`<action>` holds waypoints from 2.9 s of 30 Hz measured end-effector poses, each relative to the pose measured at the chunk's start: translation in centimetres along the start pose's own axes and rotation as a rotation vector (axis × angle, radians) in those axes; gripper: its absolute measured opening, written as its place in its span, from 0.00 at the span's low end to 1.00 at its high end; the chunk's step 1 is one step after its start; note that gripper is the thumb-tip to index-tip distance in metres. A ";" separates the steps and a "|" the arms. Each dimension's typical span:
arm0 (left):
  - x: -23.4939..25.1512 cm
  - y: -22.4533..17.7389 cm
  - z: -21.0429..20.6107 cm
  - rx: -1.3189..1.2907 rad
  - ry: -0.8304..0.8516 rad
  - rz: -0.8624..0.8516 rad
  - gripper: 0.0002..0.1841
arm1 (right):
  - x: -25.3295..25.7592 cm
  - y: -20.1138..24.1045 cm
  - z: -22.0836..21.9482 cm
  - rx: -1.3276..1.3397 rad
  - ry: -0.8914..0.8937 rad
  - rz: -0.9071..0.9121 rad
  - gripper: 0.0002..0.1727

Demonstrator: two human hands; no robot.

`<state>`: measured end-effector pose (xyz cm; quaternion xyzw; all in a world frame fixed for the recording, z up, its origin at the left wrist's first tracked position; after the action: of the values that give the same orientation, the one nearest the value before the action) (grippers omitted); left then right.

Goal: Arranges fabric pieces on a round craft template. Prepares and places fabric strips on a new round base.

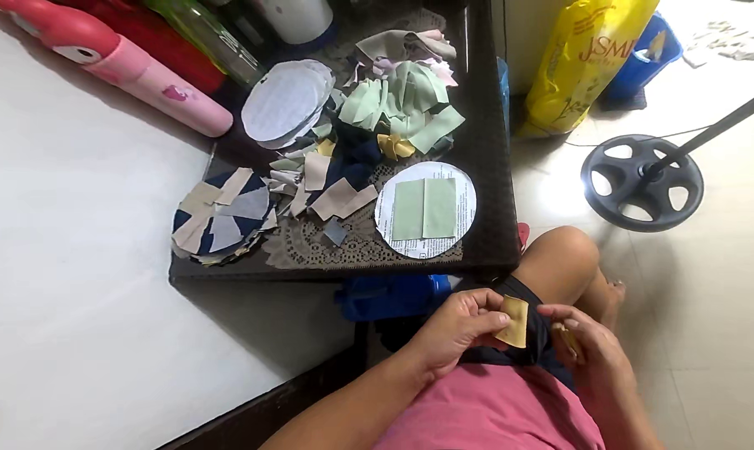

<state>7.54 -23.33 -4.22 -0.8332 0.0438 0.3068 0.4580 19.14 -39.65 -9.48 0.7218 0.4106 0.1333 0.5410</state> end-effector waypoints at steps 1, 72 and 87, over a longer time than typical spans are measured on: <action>-0.1 0.0 0.0 -0.011 0.013 0.000 0.06 | 0.1 -0.2 -0.2 0.051 0.078 -0.052 0.22; -0.9 -1.6 1.3 0.133 -0.150 -0.249 0.04 | 0.4 2.0 -4.6 -0.473 0.074 0.254 0.07; 5.1 -12.1 5.7 0.810 -0.547 -0.451 0.07 | 8.0 3.8 -9.2 -1.121 -0.062 0.784 0.12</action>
<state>13.25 -10.76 -0.32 -0.4682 -0.1425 0.3654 0.7918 20.00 -27.86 -4.66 0.4314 -0.0278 0.4913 0.7561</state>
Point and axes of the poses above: each hand's wrist, its own x-axis towards the middle knuckle, its own z-axis out of the back of the hand, y = z × x, the point moved 3 cm from there along x, towards the middle knuckle, and after that the axes turned 1 degree about x, right-handed, at the moved point
